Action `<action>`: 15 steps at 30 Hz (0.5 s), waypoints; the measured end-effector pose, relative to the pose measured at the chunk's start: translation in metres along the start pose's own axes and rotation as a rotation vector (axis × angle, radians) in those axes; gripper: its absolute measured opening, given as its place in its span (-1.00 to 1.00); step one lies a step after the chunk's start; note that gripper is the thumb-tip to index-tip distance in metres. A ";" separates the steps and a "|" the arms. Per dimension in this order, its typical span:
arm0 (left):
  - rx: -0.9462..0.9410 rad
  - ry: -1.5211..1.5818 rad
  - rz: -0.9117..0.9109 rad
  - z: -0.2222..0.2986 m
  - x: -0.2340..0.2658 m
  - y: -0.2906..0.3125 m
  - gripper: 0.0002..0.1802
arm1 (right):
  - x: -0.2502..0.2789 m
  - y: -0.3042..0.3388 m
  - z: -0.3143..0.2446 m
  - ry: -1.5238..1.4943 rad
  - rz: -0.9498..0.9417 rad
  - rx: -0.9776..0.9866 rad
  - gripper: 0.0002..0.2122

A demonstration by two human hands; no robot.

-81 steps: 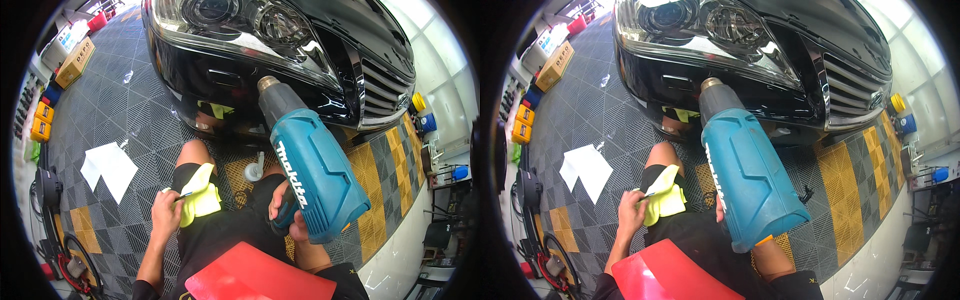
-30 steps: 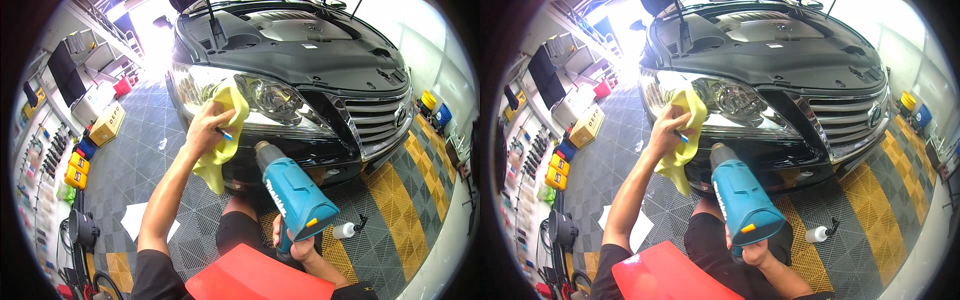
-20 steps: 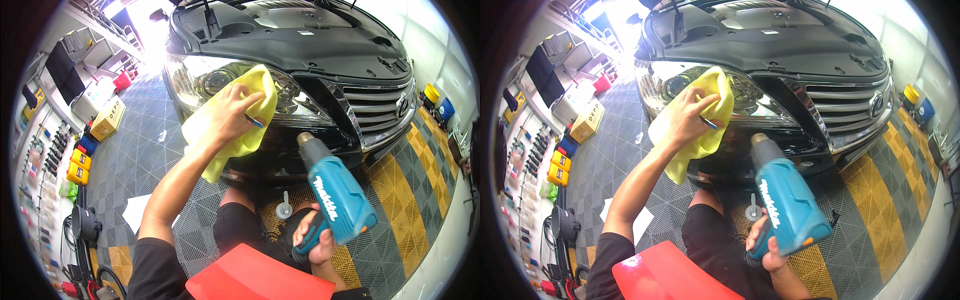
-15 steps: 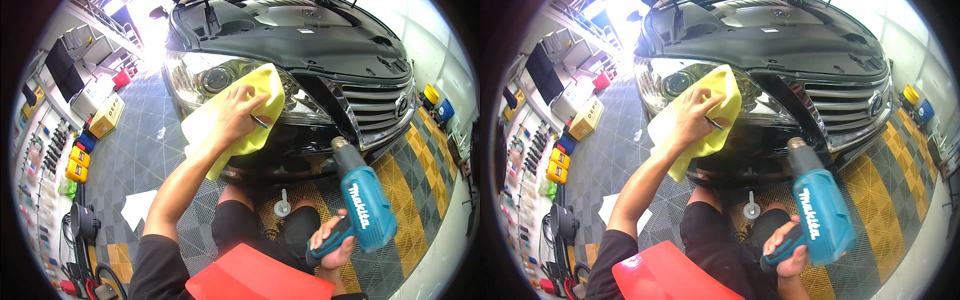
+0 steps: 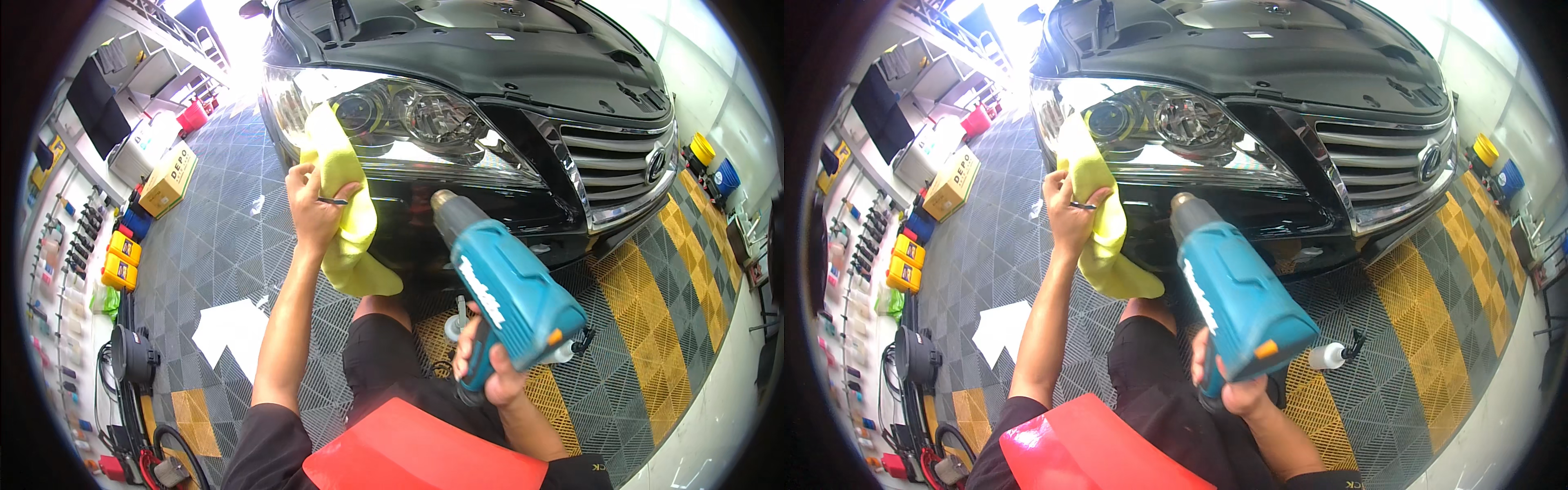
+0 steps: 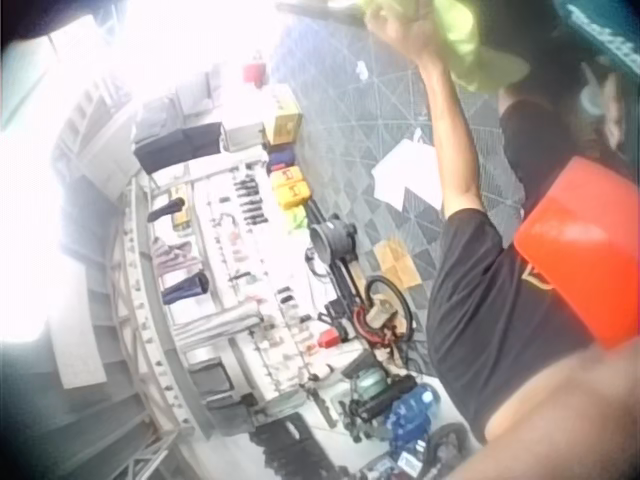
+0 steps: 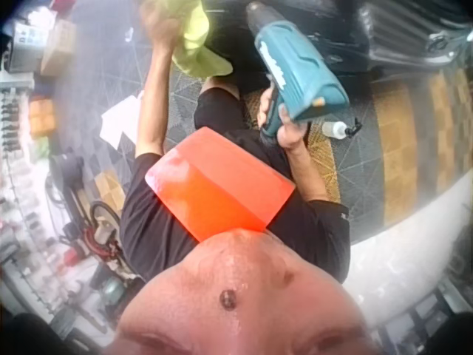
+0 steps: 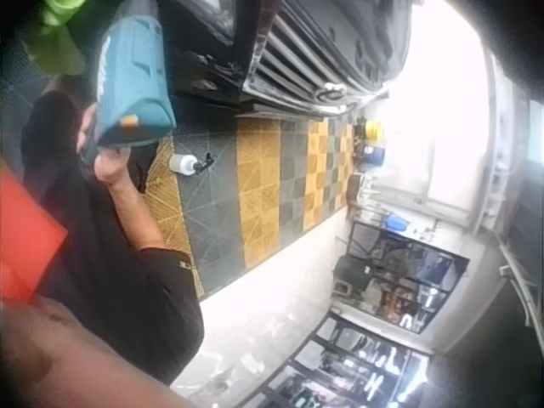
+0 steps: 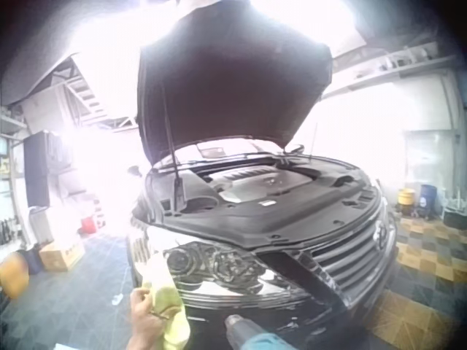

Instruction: The person cleans a car headlight using a yellow microfiber cloth and a heat gun. They wipe the headlight surface, apply heat, and use a red squeegee to smooth the area. The person also uses a small tool to adjust the headlight edge.

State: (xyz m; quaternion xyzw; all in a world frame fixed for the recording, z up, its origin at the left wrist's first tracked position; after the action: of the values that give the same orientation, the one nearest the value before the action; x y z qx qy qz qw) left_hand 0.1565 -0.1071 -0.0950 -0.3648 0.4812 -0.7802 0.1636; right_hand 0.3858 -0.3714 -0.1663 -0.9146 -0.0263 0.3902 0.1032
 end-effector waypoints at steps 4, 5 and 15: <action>-0.100 -0.045 -0.064 0.003 -0.008 -0.012 -0.41 | -0.009 -0.020 0.023 0.064 -0.032 0.005 -0.33; -0.137 -0.053 -0.070 0.007 -0.010 -0.017 -0.41 | -0.010 -0.020 0.026 0.066 -0.035 0.030 -0.34; -0.551 -0.016 -0.315 0.075 -0.031 -0.056 -0.43 | 0.010 0.007 -0.021 0.114 0.145 0.177 -0.31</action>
State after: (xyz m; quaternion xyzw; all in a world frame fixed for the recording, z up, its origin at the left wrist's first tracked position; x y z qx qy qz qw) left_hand 0.2376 -0.1091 -0.0388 -0.4714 0.6106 -0.6334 -0.0606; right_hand 0.4075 -0.3802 -0.1608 -0.9220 0.0803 0.3449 0.1565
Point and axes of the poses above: each hand's wrist, its own y-axis away from the middle knuckle, its own x-axis out of the back of the hand, z = x × y, the point moved 6 cm from there along -y, towards the middle knuckle, and after that the axes turned 1 degree about -y, right-handed, at the moved point
